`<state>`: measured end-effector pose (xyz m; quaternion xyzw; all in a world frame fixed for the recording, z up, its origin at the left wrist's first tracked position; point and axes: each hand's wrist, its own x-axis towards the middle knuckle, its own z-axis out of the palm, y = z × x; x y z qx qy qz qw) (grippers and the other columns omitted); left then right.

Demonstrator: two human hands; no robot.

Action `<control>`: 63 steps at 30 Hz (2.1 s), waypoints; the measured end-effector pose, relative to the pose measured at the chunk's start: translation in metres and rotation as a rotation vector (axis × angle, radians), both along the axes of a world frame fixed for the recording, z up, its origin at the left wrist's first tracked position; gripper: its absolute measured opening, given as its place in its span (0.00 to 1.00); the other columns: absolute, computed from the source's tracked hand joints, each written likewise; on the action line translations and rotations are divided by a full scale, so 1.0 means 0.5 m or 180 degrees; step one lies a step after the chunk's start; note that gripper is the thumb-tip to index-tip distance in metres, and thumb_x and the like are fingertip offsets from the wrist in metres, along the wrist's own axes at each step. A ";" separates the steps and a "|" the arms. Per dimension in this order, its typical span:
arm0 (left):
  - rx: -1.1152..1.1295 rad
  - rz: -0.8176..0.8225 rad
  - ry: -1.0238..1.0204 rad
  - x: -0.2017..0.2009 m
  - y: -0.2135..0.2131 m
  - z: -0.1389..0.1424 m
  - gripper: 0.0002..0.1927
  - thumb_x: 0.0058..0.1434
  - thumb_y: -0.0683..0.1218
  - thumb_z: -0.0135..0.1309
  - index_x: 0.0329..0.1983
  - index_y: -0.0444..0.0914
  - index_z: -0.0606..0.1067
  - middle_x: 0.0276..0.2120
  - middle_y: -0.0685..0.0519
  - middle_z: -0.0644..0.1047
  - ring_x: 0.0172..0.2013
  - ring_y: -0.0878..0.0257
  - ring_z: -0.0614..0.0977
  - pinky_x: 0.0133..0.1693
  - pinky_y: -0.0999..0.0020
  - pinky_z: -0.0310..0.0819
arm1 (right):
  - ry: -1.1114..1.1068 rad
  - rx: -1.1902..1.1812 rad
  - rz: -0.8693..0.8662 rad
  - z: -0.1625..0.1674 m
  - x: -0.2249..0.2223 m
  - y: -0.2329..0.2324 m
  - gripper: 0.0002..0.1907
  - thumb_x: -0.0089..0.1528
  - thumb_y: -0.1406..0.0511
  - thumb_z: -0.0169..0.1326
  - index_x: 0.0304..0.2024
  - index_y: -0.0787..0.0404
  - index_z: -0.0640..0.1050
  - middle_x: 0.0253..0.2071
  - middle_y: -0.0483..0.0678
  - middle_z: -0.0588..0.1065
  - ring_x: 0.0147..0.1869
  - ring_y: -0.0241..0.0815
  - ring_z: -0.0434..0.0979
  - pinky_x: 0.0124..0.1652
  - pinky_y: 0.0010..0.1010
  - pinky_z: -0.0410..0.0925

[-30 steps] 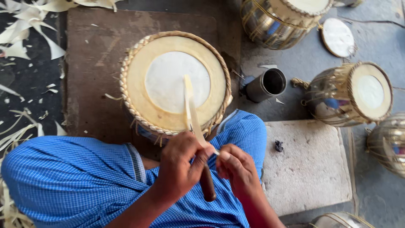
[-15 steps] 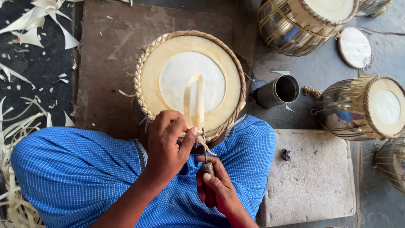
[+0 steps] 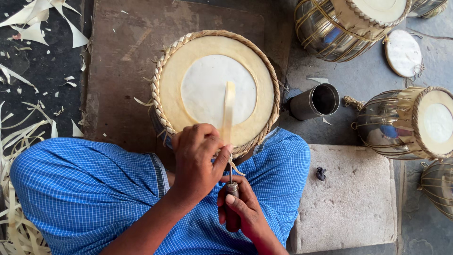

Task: The person repairs a traditional drum by hand using a wooden-handled awl and strips of leather to tighten and secure the drum head.

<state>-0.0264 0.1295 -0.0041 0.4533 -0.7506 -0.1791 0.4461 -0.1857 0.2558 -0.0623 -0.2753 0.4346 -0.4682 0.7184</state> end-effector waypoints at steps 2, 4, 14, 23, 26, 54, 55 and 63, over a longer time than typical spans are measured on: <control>0.0059 -0.0095 -0.0050 0.000 0.001 0.002 0.07 0.60 0.47 0.63 0.34 0.41 0.78 0.41 0.55 0.75 0.45 0.57 0.75 0.51 0.55 0.57 | -0.0337 0.0075 0.0036 -0.024 -0.013 -0.003 0.22 0.67 0.64 0.54 0.59 0.69 0.64 0.42 0.57 0.74 0.39 0.46 0.79 0.39 0.36 0.74; 0.0188 -0.0266 -0.0117 0.003 0.001 0.003 0.07 0.60 0.48 0.63 0.34 0.41 0.78 0.41 0.56 0.75 0.45 0.58 0.74 0.51 0.55 0.55 | -0.0970 0.0303 -0.0016 -0.046 -0.023 -0.010 0.20 0.64 0.66 0.56 0.51 0.71 0.64 0.49 0.59 0.74 0.50 0.54 0.83 0.48 0.48 0.80; 0.0031 -0.0521 -0.0308 0.042 -0.042 -0.005 0.06 0.59 0.52 0.63 0.34 0.48 0.79 0.36 0.61 0.74 0.42 0.61 0.75 0.50 0.57 0.54 | 0.3037 0.0059 0.1723 0.227 -0.203 0.047 0.24 0.58 0.70 0.57 0.58 0.53 0.77 0.31 0.46 0.74 0.32 0.40 0.78 0.34 0.30 0.75; 0.0084 -0.0838 -0.0381 0.075 -0.048 -0.007 0.07 0.63 0.52 0.59 0.38 0.46 0.79 0.35 0.60 0.75 0.42 0.61 0.75 0.50 0.58 0.55 | 0.2550 -0.1448 0.0815 0.098 -0.040 -0.015 0.25 0.54 0.55 0.68 0.46 0.62 0.76 0.33 0.46 0.79 0.35 0.35 0.81 0.34 0.28 0.73; 0.0000 -0.0790 -0.0376 0.070 -0.049 -0.005 0.07 0.64 0.52 0.59 0.38 0.45 0.79 0.33 0.60 0.75 0.41 0.61 0.76 0.50 0.58 0.55 | 0.3506 -0.0430 0.0368 0.118 -0.039 -0.093 0.16 0.62 0.55 0.56 0.39 0.62 0.81 0.25 0.46 0.79 0.27 0.35 0.80 0.28 0.27 0.70; 0.0369 -0.0973 -0.0711 0.082 -0.048 0.000 0.14 0.49 0.48 0.68 0.38 0.50 0.78 0.37 0.62 0.74 0.45 0.62 0.74 0.51 0.56 0.52 | 0.2880 -0.0508 0.0066 0.135 0.024 -0.160 0.15 0.60 0.68 0.64 0.50 0.62 0.78 0.24 0.41 0.80 0.24 0.28 0.79 0.24 0.21 0.70; 0.0412 -0.0970 -0.0701 0.082 -0.051 -0.001 0.14 0.48 0.48 0.68 0.38 0.50 0.78 0.37 0.62 0.74 0.45 0.62 0.74 0.52 0.56 0.52 | 0.2761 -0.0419 -0.0013 0.135 0.027 -0.167 0.14 0.61 0.68 0.63 0.48 0.63 0.79 0.23 0.42 0.80 0.23 0.29 0.78 0.24 0.22 0.70; 0.0399 -0.0862 -0.0813 0.077 -0.044 0.001 0.10 0.53 0.44 0.65 0.36 0.50 0.79 0.36 0.63 0.74 0.44 0.64 0.74 0.52 0.58 0.52 | 0.3589 -0.1590 0.0293 0.187 0.009 -0.170 0.25 0.59 0.70 0.62 0.59 0.58 0.76 0.35 0.47 0.75 0.26 0.32 0.76 0.25 0.25 0.70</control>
